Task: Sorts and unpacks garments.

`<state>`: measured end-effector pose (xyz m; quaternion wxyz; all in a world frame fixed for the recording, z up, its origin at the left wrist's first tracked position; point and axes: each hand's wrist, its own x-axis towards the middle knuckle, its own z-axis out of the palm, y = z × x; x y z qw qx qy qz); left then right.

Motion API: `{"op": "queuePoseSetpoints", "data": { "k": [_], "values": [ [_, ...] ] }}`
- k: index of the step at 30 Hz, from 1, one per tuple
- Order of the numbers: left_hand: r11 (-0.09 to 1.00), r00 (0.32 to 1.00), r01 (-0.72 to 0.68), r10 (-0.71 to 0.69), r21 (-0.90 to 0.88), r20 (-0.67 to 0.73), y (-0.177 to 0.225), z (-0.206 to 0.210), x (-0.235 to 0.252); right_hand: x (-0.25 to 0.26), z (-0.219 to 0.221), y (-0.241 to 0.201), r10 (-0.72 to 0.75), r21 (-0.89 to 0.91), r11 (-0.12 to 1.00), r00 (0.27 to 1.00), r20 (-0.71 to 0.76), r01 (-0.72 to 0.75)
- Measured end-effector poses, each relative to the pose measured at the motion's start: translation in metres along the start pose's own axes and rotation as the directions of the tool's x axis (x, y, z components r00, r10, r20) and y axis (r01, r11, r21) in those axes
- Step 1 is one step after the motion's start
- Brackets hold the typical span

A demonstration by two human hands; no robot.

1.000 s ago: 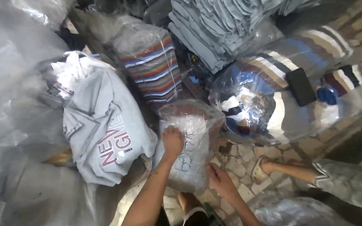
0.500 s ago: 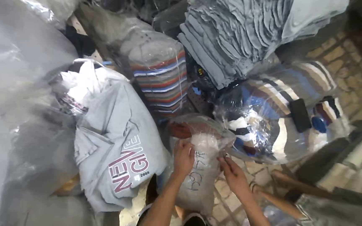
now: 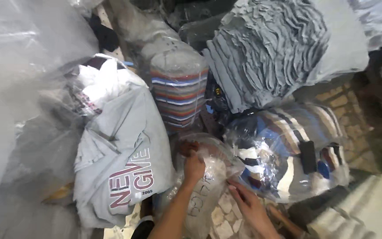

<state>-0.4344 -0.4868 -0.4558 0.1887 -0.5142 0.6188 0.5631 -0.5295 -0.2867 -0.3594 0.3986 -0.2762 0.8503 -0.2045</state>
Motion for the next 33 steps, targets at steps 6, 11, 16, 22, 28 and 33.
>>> {"op": "queuePoseSetpoints", "data": {
  "k": [6,11,16,22,28,33],
  "values": [
    [0.991,1.0,-0.022,0.02,-0.13,-0.021,-0.019,0.018,-0.003,0.015,-0.011,0.053,-0.061,-0.014,0.998,0.989,0.137,0.064],
    [0.998,0.996,0.063,-0.064,-0.003,-0.069,-0.009,0.038,-0.014,0.033,-0.059,0.085,-0.082,-0.043,0.994,0.961,0.265,0.097],
    [0.963,0.98,0.059,-0.006,0.262,-0.198,-0.005,0.052,-0.029,0.053,-0.113,0.127,-0.069,-0.131,0.985,0.947,0.313,0.115],
    [0.955,0.962,-0.103,0.166,0.277,-0.218,-0.029,0.056,-0.024,0.079,-0.136,0.092,-0.171,-0.318,0.899,0.91,0.378,0.301],
    [0.971,0.935,-0.21,0.233,0.111,-0.269,-0.044,0.065,-0.035,0.115,-0.112,-0.008,-0.281,-0.694,0.467,0.836,0.472,0.548],
    [0.98,0.928,-0.198,0.189,0.004,-0.32,-0.05,0.078,-0.046,0.138,-0.063,-0.107,-0.213,-0.662,0.089,0.663,0.718,0.744]
  ]
}}
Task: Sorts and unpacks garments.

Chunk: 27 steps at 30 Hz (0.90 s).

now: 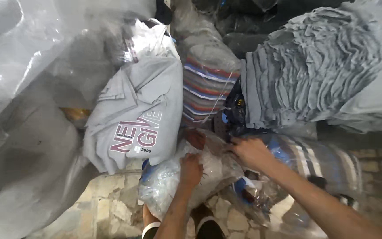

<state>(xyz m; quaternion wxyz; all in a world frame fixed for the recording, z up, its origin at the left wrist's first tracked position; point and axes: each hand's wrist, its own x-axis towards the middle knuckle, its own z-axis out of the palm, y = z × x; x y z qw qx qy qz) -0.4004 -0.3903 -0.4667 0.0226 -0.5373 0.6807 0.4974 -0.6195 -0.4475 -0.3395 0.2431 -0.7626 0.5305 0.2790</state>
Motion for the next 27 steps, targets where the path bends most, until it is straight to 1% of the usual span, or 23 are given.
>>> {"op": "queuePoseSetpoints", "data": {
  "k": [2,4,7,9,11,14,17,19,22,25,27],
  "values": [
    [0.999,1.0,0.023,-0.023,-0.029,0.002,-0.002,-0.001,-0.004,0.03,-0.021,-0.015,-0.096,-0.092,0.99,0.993,0.074,0.103],
    [0.997,0.999,0.048,-0.048,-0.053,-0.003,-0.004,-0.001,-0.008,0.056,-0.035,-0.034,-0.135,-0.142,0.976,0.974,0.182,0.162],
    [0.996,0.998,0.062,-0.062,-0.067,0.0,-0.005,-0.001,-0.011,0.09,-0.047,-0.062,-0.147,-0.23,0.945,0.931,0.334,0.232],
    [0.994,0.998,0.069,-0.069,-0.081,-0.001,-0.005,-0.001,-0.011,0.106,-0.048,-0.077,-0.151,-0.26,0.922,0.886,0.438,0.286],
    [0.993,0.997,0.064,-0.067,-0.099,-0.023,-0.005,0.0,-0.012,0.118,-0.041,-0.086,-0.161,-0.284,0.895,0.843,0.513,0.344],
    [0.989,0.996,0.048,-0.058,-0.14,-0.068,-0.007,0.004,-0.016,0.125,-0.02,-0.088,-0.177,-0.315,0.852,0.797,0.577,0.418],
    [0.978,0.993,0.032,-0.055,-0.206,-0.108,-0.011,0.007,-0.021,0.125,-0.011,-0.09,-0.16,-0.337,0.834,0.776,0.611,0.437],
    [0.968,0.992,0.033,-0.063,-0.249,-0.114,-0.013,0.009,-0.026,0.124,-0.02,-0.093,-0.118,-0.336,0.852,0.773,0.624,0.401],
    [0.956,0.988,0.015,-0.06,-0.293,-0.145,-0.011,0.013,-0.026,0.121,-0.033,-0.097,-0.114,-0.309,0.884,0.801,0.587,0.352],
    [0.955,0.985,-0.022,-0.03,-0.295,-0.171,-0.013,0.014,-0.03,0.121,-0.014,-0.096,-0.098,-0.298,0.892,0.788,0.608,0.34],
    [0.948,0.981,-0.055,-0.007,-0.312,-0.193,-0.016,0.014,-0.034,0.119,-0.01,-0.098,-0.062,-0.305,0.898,0.777,0.627,0.318]
  ]
}}
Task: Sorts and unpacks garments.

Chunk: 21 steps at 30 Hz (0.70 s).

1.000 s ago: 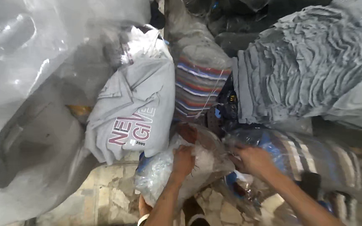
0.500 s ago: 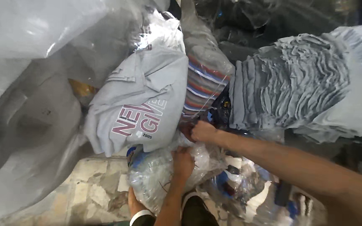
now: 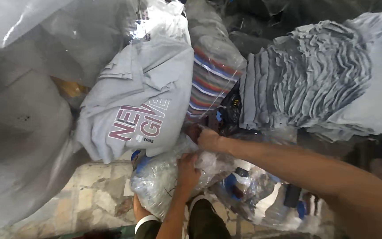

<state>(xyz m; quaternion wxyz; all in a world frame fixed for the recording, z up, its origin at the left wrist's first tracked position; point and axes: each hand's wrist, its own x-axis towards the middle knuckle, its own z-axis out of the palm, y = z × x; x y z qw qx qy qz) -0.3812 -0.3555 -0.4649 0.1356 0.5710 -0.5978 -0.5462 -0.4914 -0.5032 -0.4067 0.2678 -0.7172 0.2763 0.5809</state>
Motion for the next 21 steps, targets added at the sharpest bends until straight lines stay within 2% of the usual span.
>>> {"op": "queuePoseSetpoints", "data": {
  "k": [3,4,6,8,9,12,14,16,18,21],
  "values": [
    [0.99,0.998,-0.029,0.021,-0.137,-0.054,-0.018,0.001,-0.009,-0.013,-0.002,0.012,0.066,0.115,0.991,0.997,-0.029,-0.062],
    [0.989,0.999,-0.015,0.01,-0.149,-0.033,-0.024,-0.001,-0.013,-0.023,0.0,0.021,0.081,0.169,0.983,0.996,-0.045,-0.073],
    [0.998,0.997,0.018,-0.014,-0.059,0.075,-0.024,-0.013,-0.01,-0.044,0.014,0.046,0.14,0.233,0.965,0.987,-0.081,-0.117],
    [0.99,0.967,0.053,-0.084,0.132,0.243,0.004,-0.04,0.001,-0.063,0.041,0.073,0.197,0.298,0.943,0.969,-0.149,-0.146],
    [0.975,0.955,0.042,-0.102,0.216,0.277,0.024,-0.051,0.008,-0.073,0.06,0.083,0.221,0.34,0.929,0.957,-0.188,-0.148],
    [0.963,0.96,-0.038,-0.039,0.268,0.276,0.084,-0.061,0.037,-0.101,0.111,0.095,0.304,0.463,0.87,0.923,-0.236,-0.168],
    [0.95,0.915,-0.054,-0.077,0.309,0.397,0.108,-0.043,0.063,-0.115,0.135,0.09,0.354,0.521,0.831,0.908,-0.222,-0.197],
    [0.892,0.843,-0.068,-0.188,0.447,0.504,0.11,-0.009,0.077,-0.125,0.15,0.08,0.372,0.555,0.809,0.901,-0.223,-0.196],
    [0.837,0.795,-0.049,-0.298,0.545,0.529,0.1,0.023,0.073,-0.13,0.16,0.073,0.365,0.547,0.819,0.893,-0.264,-0.174],
    [0.781,0.779,-0.027,-0.375,0.623,0.503,0.088,0.037,0.052,-0.136,0.15,0.07,0.328,0.495,0.858,0.888,-0.323,-0.137]
  ]
}}
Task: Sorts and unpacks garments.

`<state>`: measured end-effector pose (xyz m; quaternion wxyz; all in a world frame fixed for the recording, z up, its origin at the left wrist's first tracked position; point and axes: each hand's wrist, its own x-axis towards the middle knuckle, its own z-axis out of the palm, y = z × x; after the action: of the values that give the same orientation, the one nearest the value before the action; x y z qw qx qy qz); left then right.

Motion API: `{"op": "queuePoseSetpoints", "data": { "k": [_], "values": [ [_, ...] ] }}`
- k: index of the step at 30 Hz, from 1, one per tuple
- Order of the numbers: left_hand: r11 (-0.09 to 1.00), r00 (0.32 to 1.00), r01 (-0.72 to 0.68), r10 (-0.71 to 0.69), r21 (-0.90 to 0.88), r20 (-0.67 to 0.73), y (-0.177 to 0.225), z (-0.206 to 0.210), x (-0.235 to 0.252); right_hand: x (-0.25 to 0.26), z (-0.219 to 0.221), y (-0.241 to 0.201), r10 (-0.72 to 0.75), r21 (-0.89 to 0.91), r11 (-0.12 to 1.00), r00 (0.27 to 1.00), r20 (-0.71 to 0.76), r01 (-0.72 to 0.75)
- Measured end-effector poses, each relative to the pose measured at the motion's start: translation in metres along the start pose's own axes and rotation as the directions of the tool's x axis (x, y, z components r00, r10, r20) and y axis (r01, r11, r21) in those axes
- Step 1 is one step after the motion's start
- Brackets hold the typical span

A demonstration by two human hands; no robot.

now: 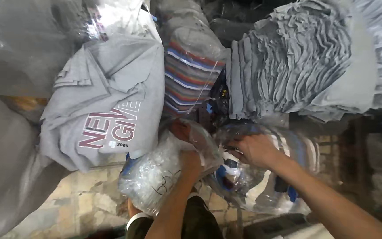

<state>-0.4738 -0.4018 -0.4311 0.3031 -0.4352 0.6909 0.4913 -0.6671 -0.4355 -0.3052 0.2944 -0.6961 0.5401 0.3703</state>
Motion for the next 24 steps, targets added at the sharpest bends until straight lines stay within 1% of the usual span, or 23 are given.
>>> {"op": "queuePoseSetpoints", "data": {
  "k": [3,5,7,9,11,13,14,15,16,18,19,20,21,23,24],
  "values": [
    [1.0,1.0,-0.017,0.017,0.001,-0.024,-0.013,0.02,-0.009,0.021,-0.014,-0.019,-0.115,-0.047,0.992,0.993,-0.005,0.114],
    [1.0,0.999,-0.029,0.029,0.007,-0.027,-0.016,0.023,-0.012,0.044,-0.022,-0.043,-0.181,-0.094,0.979,0.983,0.034,0.183],
    [0.999,0.999,-0.033,0.033,0.011,-0.042,-0.017,0.029,-0.015,0.066,-0.026,-0.076,-0.228,-0.148,0.957,0.963,0.147,0.249],
    [0.999,0.994,-0.042,0.041,0.0,-0.099,-0.02,0.035,-0.017,0.088,-0.015,-0.104,-0.263,-0.191,0.928,0.925,0.276,0.321],
    [0.998,0.989,-0.058,0.056,-0.01,-0.139,-0.022,0.04,-0.021,0.1,0.008,-0.12,-0.264,-0.2,0.915,0.895,0.359,0.351],
    [0.994,0.984,-0.103,0.097,-0.034,-0.148,-0.023,0.046,-0.034,0.103,0.034,-0.115,-0.262,-0.173,0.915,0.862,0.434,0.365],
    [0.99,0.974,-0.132,0.122,-0.041,-0.188,-0.027,0.055,-0.042,0.104,0.04,-0.11,-0.248,-0.179,0.913,0.847,0.471,0.367],
    [0.987,0.965,-0.153,0.14,-0.041,-0.223,-0.032,0.064,-0.049,0.105,0.039,-0.109,-0.23,-0.208,0.905,0.838,0.495,0.372],
    [0.986,0.96,-0.165,0.151,-0.037,-0.235,-0.035,0.068,-0.051,0.105,0.028,-0.109,-0.204,-0.254,0.895,0.844,0.496,0.366],
    [0.982,0.949,-0.186,0.171,-0.034,-0.265,-0.036,0.069,-0.046,0.106,-0.006,-0.114,-0.144,-0.313,0.896,0.872,0.468,0.316],
    [0.979,0.94,-0.2,0.184,-0.029,-0.287,-0.037,0.071,-0.045,0.105,-0.013,-0.117,-0.13,-0.321,0.898,0.878,0.461,0.301],
    [0.977,0.932,-0.211,0.194,-0.022,-0.307,-0.038,0.073,-0.044,0.104,-0.01,-0.119,-0.13,-0.32,0.898,0.878,0.461,0.301],
    [0.975,0.926,-0.221,0.206,-0.012,-0.316,-0.04,0.075,-0.044,0.103,0.004,-0.118,-0.15,-0.3,0.901,0.874,0.463,0.314],
    [0.971,0.927,-0.241,0.23,0.0,-0.295,-0.042,0.078,-0.053,0.098,0.057,-0.11,-0.188,-0.165,0.941,0.862,0.471,0.295],
    [0.969,0.929,-0.248,0.239,0.003,-0.282,-0.044,0.081,-0.059,0.095,0.08,-0.106,-0.217,-0.139,0.938,0.852,0.476,0.316]
  ]
}}
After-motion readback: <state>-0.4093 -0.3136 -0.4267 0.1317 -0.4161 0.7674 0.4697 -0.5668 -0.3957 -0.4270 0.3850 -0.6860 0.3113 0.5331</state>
